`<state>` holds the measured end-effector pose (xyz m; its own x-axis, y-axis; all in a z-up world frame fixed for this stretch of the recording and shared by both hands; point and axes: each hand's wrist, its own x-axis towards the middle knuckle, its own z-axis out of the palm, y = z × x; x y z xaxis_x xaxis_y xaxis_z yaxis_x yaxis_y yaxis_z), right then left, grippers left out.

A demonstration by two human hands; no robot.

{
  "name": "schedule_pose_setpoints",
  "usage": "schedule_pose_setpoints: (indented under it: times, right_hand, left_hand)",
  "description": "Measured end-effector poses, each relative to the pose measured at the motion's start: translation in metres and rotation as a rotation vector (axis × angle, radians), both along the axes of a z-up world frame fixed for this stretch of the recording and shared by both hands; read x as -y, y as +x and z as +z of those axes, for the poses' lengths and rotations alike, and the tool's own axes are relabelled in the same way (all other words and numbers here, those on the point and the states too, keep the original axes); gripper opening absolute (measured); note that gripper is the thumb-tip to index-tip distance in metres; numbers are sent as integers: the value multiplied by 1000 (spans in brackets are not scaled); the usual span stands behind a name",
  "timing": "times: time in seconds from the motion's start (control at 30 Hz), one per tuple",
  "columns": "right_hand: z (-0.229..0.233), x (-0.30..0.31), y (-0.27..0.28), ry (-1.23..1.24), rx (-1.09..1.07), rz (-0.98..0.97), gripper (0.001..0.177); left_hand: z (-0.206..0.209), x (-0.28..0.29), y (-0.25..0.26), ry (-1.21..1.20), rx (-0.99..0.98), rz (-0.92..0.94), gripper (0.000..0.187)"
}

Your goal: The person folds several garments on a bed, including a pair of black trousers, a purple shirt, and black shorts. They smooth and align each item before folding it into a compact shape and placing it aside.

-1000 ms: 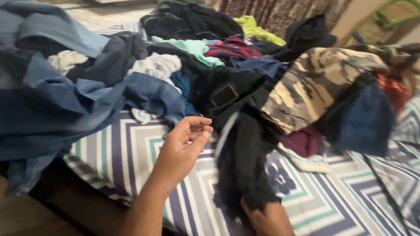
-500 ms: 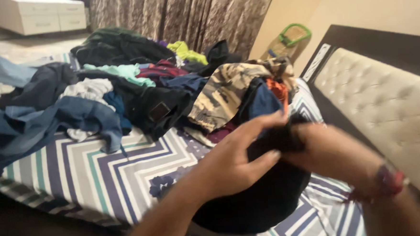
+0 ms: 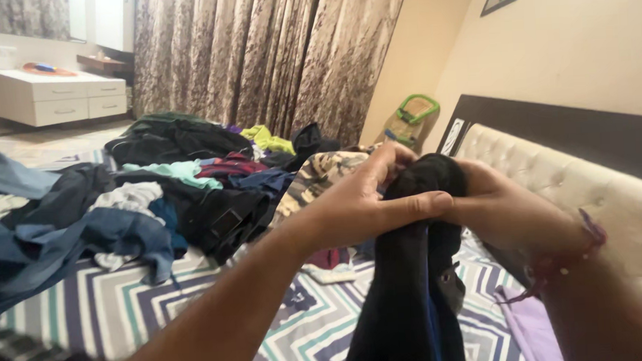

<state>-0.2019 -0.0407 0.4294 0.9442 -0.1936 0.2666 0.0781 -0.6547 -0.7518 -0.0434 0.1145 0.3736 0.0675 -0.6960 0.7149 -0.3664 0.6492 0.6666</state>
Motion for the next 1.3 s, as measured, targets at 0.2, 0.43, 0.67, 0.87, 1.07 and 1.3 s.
schedule_pose_setpoints:
  times: [0.2, 0.43, 0.67, 0.87, 1.07, 1.3]
  right_hand:
    - [-35, 28, 8, -48, -96, 195, 42]
    - [-98, 75, -27, 156, -313, 204, 50]
    - [-128, 36, -31, 447, -198, -156, 39]
    - [-109, -37, 20, 222, -171, 88, 32]
    - [-122, -27, 9, 47, -217, -190, 28]
    - [-179, 45, -45, 457, -313, -417, 50]
  left_hand:
    - [-49, -1, 26, 337, -184, -112, 35]
    - [-92, -28, 91, 172, -504, -393, 19]
    - [-100, -23, 98, 324, -57, -96, 34]
    - [-92, -15, 21, 202, 176, -96, 105]
    - [-67, -27, 20, 616, 584, 39, 60]
    - [-65, -62, 92, 452, 348, -143, 29]
